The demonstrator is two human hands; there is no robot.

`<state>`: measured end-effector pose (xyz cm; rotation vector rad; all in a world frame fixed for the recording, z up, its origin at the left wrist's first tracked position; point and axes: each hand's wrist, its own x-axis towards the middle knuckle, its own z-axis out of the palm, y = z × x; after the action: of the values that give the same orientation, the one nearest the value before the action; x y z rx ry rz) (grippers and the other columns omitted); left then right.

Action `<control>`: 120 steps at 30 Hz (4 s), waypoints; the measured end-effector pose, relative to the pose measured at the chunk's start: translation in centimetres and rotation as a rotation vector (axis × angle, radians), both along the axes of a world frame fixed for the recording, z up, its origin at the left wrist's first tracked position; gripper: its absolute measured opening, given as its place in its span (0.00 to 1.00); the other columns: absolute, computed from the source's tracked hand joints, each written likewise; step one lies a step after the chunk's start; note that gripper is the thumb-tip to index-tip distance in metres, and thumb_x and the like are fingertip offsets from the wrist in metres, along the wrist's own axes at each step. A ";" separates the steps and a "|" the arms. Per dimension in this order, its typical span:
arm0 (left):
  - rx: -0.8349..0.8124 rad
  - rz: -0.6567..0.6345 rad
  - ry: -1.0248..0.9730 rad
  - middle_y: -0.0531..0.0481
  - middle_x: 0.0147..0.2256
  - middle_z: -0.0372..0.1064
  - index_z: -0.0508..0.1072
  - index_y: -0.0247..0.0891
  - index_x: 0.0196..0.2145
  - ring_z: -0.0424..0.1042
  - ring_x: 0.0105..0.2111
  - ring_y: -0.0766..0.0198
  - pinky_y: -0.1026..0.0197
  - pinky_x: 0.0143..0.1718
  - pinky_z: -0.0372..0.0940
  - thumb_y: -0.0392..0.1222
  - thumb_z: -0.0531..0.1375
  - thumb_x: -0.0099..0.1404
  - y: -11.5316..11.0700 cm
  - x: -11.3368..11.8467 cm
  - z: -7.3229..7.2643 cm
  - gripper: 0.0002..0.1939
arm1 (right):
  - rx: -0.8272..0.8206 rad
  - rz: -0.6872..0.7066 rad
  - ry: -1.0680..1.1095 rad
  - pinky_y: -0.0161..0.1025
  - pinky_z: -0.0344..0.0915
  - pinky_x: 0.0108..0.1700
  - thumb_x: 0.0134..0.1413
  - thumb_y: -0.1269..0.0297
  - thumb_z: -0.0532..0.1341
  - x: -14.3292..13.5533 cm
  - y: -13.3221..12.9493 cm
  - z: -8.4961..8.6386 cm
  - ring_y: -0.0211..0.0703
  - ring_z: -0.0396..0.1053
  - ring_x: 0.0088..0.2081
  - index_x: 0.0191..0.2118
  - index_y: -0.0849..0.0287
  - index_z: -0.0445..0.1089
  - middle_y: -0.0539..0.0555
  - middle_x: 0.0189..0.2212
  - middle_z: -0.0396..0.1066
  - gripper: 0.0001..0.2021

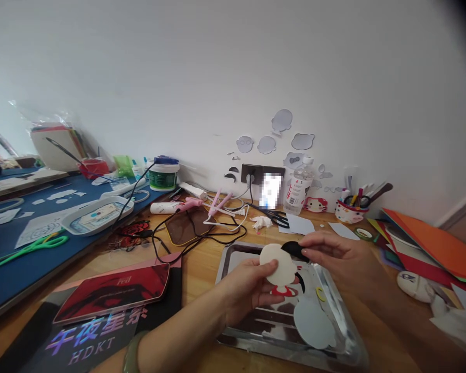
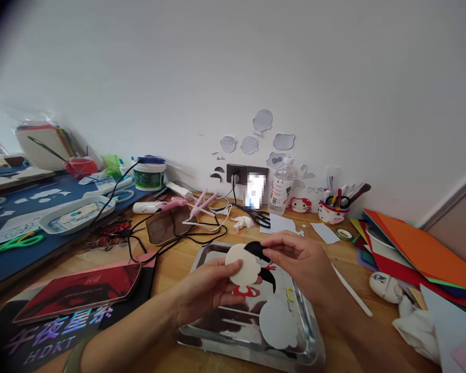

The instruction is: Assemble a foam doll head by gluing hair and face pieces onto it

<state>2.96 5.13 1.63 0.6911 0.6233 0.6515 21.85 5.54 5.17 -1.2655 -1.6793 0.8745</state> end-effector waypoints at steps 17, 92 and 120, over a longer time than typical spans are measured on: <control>-0.017 -0.097 0.000 0.36 0.38 0.69 0.67 0.29 0.44 0.72 0.28 0.66 0.70 0.27 0.65 0.39 0.52 0.61 -1.0 0.7 0.3 0.16 | 0.396 -0.025 -0.412 0.36 0.65 0.32 0.50 0.66 0.55 -2.2 -1.0 -0.7 0.39 0.68 0.32 0.30 0.54 0.69 0.51 0.32 0.71 0.06; -0.043 0.040 -0.046 0.43 0.35 0.68 0.68 0.30 0.38 0.71 0.27 0.68 0.69 0.26 0.65 0.39 0.55 0.59 -1.3 0.7 1.0 0.11 | 0.804 -0.131 -0.593 0.39 0.65 0.37 0.50 0.69 0.55 -1.8 -2.6 -0.3 0.41 0.68 0.38 0.32 0.56 0.63 0.52 0.36 0.71 0.02; 0.005 -0.019 0.079 0.37 0.39 0.69 0.68 0.29 0.42 0.72 0.31 0.66 0.71 0.28 0.65 0.41 0.53 0.60 -1.1 0.7 0.5 0.15 | 0.018 -0.152 -0.310 0.36 0.64 0.28 0.46 0.55 0.58 -0.1 -1.3 1.6 0.40 0.67 0.28 0.28 0.55 0.68 0.50 0.26 0.70 0.10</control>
<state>3.65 4.07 2.13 0.7293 0.6873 0.6108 21.72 4.22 6.73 -1.5565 -1.7933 0.5934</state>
